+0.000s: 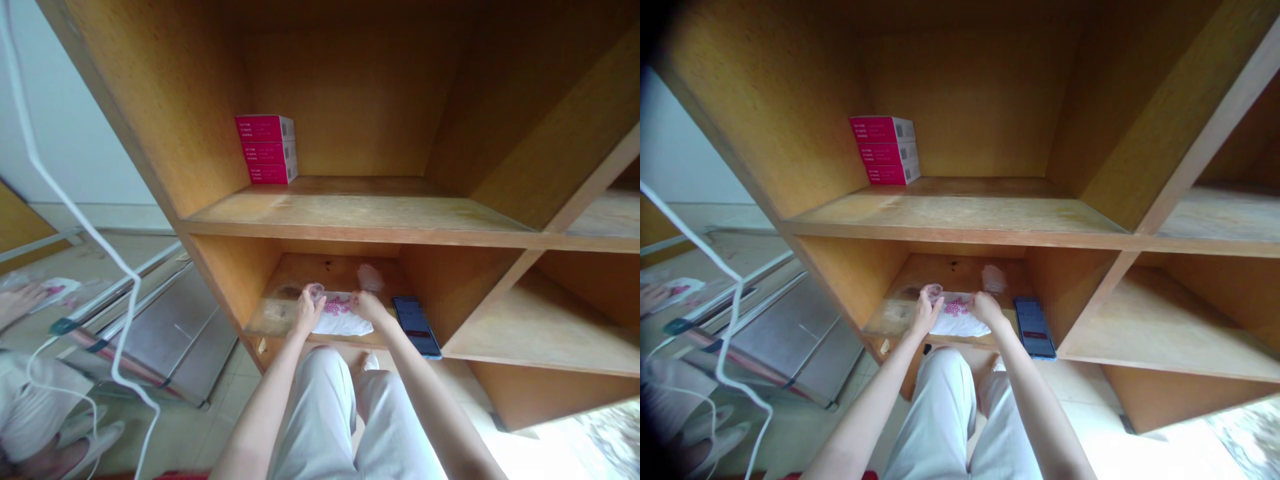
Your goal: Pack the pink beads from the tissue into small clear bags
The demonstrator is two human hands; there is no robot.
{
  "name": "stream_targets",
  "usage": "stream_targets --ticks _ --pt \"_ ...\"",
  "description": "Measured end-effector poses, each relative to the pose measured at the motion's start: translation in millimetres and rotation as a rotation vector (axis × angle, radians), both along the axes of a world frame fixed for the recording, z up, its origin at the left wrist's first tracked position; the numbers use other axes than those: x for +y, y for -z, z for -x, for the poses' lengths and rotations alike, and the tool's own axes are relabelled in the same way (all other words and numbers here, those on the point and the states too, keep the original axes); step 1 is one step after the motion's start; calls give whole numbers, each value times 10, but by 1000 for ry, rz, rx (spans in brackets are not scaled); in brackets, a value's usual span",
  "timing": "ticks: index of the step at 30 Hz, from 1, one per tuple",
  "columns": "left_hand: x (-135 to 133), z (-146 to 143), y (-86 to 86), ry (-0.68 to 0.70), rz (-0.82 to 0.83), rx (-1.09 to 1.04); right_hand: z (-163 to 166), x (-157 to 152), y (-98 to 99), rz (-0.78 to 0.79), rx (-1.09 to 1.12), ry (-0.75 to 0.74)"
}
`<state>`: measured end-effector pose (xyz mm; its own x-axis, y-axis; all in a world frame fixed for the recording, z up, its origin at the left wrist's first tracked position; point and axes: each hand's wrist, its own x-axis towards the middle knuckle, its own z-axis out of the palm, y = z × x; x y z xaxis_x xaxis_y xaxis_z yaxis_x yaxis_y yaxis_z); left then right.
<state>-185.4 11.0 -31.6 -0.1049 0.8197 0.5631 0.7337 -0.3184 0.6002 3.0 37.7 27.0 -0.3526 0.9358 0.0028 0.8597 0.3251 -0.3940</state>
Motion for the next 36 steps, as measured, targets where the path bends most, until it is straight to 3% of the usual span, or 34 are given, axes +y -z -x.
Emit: stream_targets --ticks 4,13,19,26,32,36 --pt "-5 -4 -4 0 -8 -17 -51 -37 166 49 -148 68" --pt "-14 6 -18 11 -6 -11 -97 -2 353 11 -51 94" --pt "-1 7 -1 13 -9 -6 -5 7 143 -15 238 69" --pt "-8 5 -7 42 10 -47 438 -3 -169 -109 645 -40" --pt "-26 9 -23 23 21 -47 625 -80 -214 -18 695 -223" --pt "-21 8 -22 35 45 -33 552 -86 -143 -45 785 -124"
